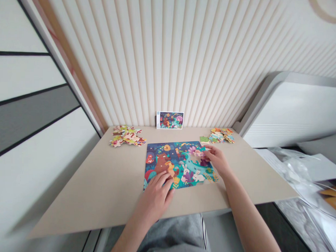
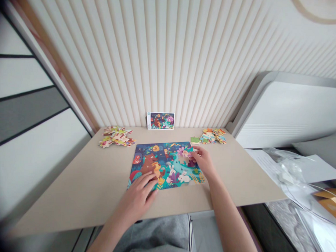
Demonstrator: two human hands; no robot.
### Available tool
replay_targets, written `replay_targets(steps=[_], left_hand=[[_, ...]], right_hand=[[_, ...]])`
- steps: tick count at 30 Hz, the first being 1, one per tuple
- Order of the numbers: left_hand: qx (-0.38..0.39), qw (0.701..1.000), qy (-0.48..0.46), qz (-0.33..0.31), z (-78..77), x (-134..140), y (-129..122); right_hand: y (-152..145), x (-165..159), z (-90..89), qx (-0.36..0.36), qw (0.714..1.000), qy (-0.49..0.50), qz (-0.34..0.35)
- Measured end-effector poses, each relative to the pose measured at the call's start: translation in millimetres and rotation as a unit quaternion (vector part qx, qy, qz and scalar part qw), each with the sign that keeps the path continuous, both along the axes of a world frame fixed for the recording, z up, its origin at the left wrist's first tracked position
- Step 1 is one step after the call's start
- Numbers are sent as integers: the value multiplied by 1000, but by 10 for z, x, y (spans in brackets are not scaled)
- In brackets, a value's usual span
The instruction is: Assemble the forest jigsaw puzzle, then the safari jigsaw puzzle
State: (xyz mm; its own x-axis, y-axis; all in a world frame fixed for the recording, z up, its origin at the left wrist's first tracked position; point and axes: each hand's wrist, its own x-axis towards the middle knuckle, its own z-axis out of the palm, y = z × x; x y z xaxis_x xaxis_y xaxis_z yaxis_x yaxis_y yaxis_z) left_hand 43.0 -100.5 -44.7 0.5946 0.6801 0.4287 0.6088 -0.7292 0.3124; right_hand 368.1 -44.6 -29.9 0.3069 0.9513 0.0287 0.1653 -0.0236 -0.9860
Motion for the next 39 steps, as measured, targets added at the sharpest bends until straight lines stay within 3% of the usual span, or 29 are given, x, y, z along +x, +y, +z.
replay_targets(steps=[12,20,27,33,39], left_hand=[[-2,1000,-9,-3,17,-3,1],[-6,1000,-1,1,1,-6,4],[3,1000,-10,-1,20,-8,2],[-2,1000,-3,-1,20,-5,2],[-6,1000,-1,1,5,-10,-6]], right_hand=[[-9,4,18,29,999,7,-22],[17,6,-13,10,999,6,-44],[43,111,-165,-4,992,-109,-64],[8,39,-108,14,997,-66,-42],[2,-22,-115,-40,999,-24,6]])
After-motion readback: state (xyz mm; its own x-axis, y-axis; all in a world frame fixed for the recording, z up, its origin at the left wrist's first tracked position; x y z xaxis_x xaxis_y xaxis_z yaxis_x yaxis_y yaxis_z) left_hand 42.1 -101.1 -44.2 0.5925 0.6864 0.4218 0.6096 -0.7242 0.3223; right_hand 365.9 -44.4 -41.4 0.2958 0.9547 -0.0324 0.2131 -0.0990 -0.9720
